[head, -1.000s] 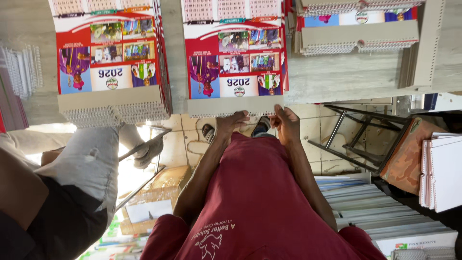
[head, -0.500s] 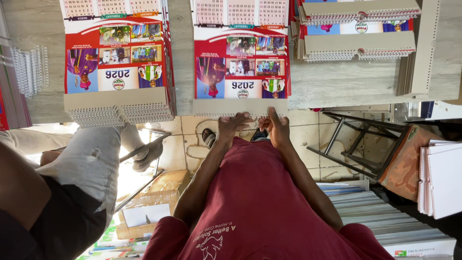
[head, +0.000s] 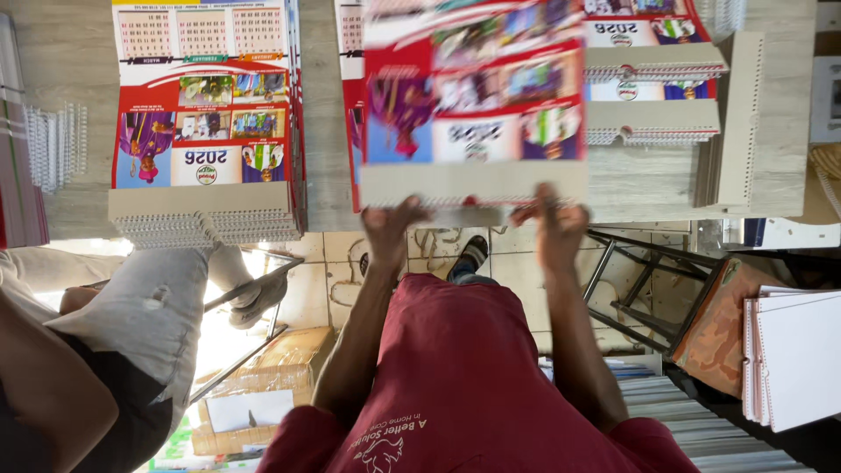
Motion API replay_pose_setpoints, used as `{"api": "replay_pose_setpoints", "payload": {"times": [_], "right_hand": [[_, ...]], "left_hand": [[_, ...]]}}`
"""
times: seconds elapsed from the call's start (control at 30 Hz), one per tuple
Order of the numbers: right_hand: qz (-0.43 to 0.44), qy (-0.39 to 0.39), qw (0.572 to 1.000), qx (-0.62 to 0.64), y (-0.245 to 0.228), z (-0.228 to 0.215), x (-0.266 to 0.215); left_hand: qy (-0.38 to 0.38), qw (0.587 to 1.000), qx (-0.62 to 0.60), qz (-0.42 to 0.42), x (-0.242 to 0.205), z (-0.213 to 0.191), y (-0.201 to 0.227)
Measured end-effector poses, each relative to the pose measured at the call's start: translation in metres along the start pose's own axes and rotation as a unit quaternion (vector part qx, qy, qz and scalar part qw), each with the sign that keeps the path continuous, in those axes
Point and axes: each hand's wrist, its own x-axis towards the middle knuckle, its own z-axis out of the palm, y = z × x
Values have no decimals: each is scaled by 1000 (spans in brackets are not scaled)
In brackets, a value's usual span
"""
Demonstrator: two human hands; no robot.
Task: The person assembles wall calendars by inserting plastic spiral rings into the punched holes of the calendar pages. They repeatedly pick up a ring, thread it through the holes, and then close the ring to secure the pages together.
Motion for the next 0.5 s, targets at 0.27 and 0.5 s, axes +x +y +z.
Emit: {"api": "replay_pose_setpoints", "payload": {"times": [0.27, 0.5], "right_hand": [[-43, 131, 968, 209, 62, -151, 167], [1, 146, 968, 205, 115, -199, 198]], "left_hand": [[-103, 982, 98, -121, 45, 232, 20], [-70, 972, 195, -112, 49, 229, -40]]}}
